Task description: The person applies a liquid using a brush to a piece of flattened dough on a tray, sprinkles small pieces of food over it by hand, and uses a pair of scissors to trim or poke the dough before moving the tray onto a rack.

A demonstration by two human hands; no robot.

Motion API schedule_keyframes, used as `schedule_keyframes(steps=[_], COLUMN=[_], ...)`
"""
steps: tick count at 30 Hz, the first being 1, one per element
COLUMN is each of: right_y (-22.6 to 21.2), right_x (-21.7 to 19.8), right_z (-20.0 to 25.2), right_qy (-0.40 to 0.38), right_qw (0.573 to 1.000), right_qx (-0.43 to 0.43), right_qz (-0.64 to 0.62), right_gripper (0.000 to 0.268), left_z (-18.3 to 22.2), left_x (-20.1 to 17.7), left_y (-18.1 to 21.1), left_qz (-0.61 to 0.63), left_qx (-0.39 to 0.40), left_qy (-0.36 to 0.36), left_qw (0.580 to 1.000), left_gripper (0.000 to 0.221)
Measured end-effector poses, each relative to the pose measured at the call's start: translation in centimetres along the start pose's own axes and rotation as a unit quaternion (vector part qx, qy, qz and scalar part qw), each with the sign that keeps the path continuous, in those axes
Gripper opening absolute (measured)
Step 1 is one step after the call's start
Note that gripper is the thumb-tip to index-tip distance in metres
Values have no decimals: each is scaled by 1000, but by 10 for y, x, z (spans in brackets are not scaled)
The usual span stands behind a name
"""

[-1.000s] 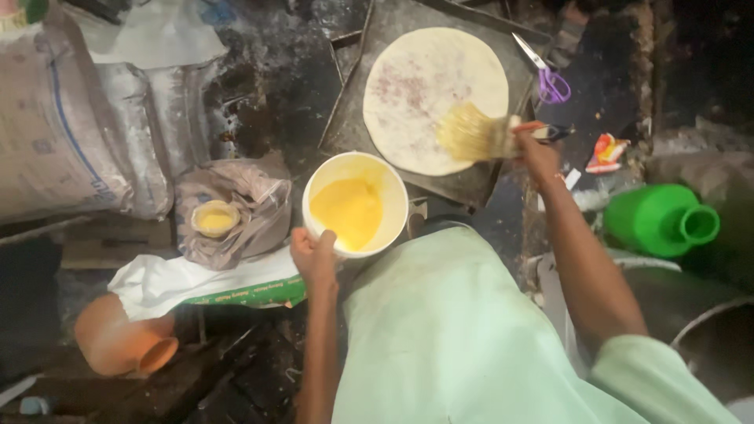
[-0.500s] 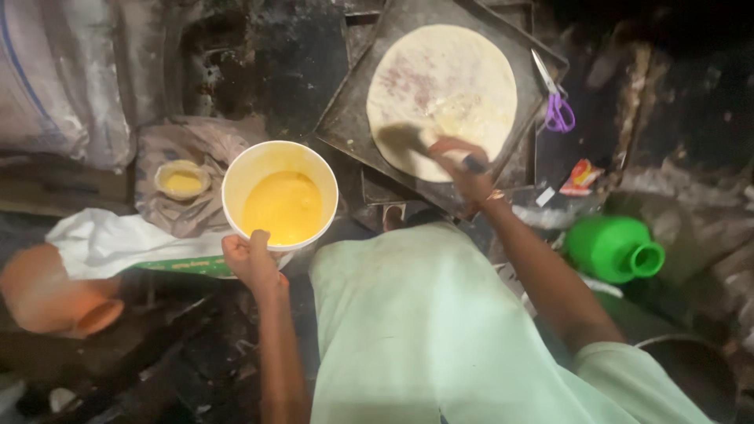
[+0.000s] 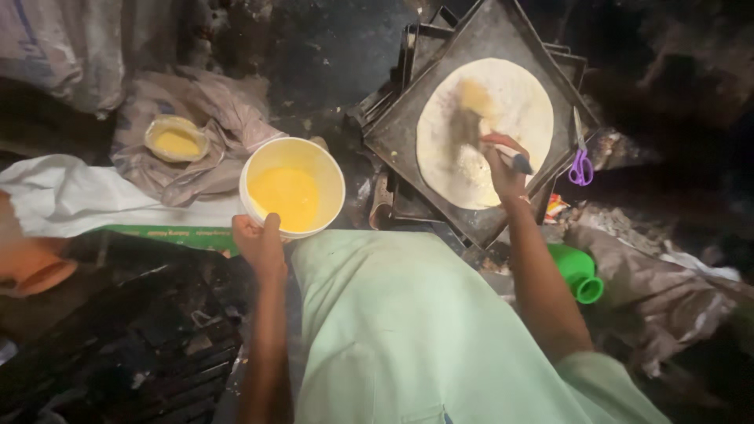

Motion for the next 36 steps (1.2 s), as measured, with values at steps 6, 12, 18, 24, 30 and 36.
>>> schedule_keyframes(steps=[6,12,18,24,30,36], right_y=[28,-52,-47,-33,-58,-73], right_x=[-60,-34,26,-60,-20,45], right_z=[-22,-40,-21,-25,-15,36], right_qy=[159,221,20,269,120,-126], right_qw=[970,965,995,955,976,990], right_qx=[177,-102,71,111,-79,-51], right_qz=[-57,96,-60,50,163,38], right_gripper=[15,16,20,17,21,19], left_z=[-45,-89,-122,-132,-133,-114], left_x=[2,-3,18,30,37,46], left_y=[-5,2,18,33,23,25], left_qz=[3,-45,-65,-187,-161,-191], left_qx=[-22,-30,17,97,74,158], left_qy=[-15,-29,-111,-145,-132,-119], left_qw=[1000,998,992,967,975,961], left_gripper=[32,31,30,36,35,33])
Point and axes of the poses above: each hand's wrist, its own z-axis away from the middle knuckle, its own x-axis out of the palm, y = z × x, the point moved 8 cm from there along -z, towards the middle knuckle, and after that the axes turned 3 degrees about y, right-handed, at the moved point
